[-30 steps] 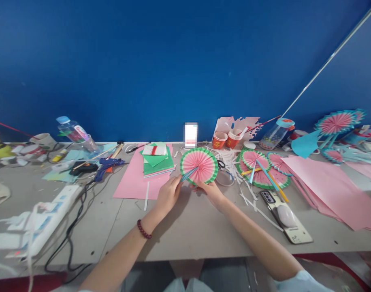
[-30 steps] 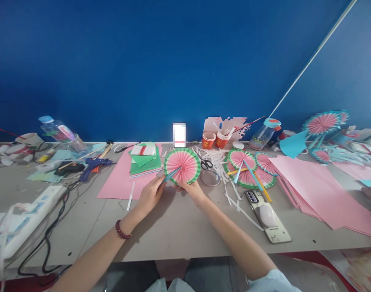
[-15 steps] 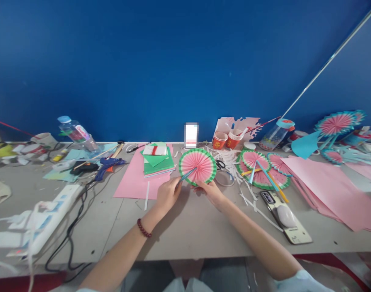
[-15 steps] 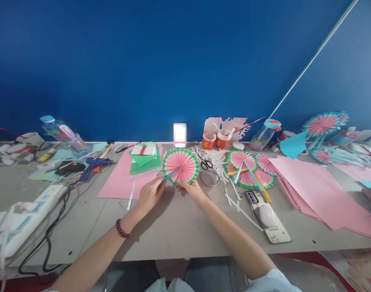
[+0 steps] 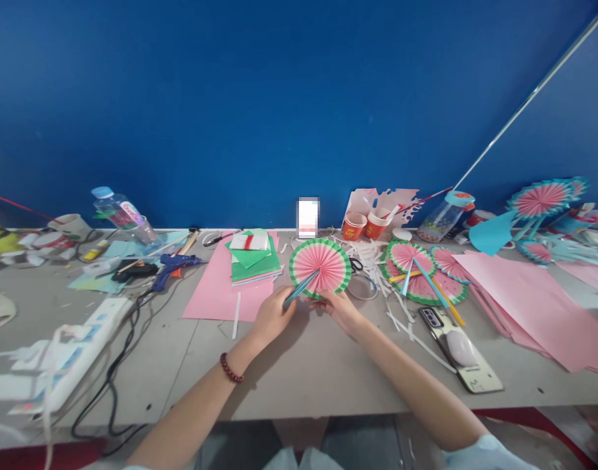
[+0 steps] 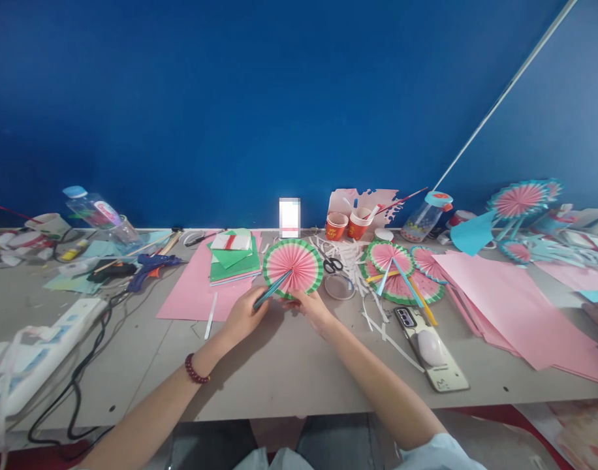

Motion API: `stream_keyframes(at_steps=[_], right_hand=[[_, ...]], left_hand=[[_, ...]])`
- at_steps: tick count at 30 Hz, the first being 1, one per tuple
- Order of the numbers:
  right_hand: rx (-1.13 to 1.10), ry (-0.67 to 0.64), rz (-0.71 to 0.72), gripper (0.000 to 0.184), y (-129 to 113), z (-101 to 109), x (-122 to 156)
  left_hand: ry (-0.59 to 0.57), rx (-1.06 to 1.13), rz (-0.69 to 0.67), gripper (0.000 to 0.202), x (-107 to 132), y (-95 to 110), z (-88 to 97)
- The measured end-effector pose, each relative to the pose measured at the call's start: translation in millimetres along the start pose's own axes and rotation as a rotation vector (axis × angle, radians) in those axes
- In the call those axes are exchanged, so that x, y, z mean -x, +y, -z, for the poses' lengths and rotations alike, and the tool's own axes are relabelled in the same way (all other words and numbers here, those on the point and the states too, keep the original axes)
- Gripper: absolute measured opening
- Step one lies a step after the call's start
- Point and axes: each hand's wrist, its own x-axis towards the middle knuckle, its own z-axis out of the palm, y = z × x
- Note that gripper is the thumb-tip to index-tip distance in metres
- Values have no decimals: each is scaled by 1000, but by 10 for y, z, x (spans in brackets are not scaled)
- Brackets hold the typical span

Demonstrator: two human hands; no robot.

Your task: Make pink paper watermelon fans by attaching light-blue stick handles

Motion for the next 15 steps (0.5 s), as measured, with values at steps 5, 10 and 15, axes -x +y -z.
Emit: stream_keyframes(at_steps=[5, 10, 15], right_hand=[[13, 28, 25, 30, 23, 28, -28], [24, 5, 43, 29, 78, 65, -52], [55, -11, 41, 30, 72, 58, -35]], left_hand=[[-27, 59, -8, 28, -4, 17, -1], [-13, -68, -18, 26, 8, -38, -31], [9, -98, -7, 28, 22, -43, -29]])
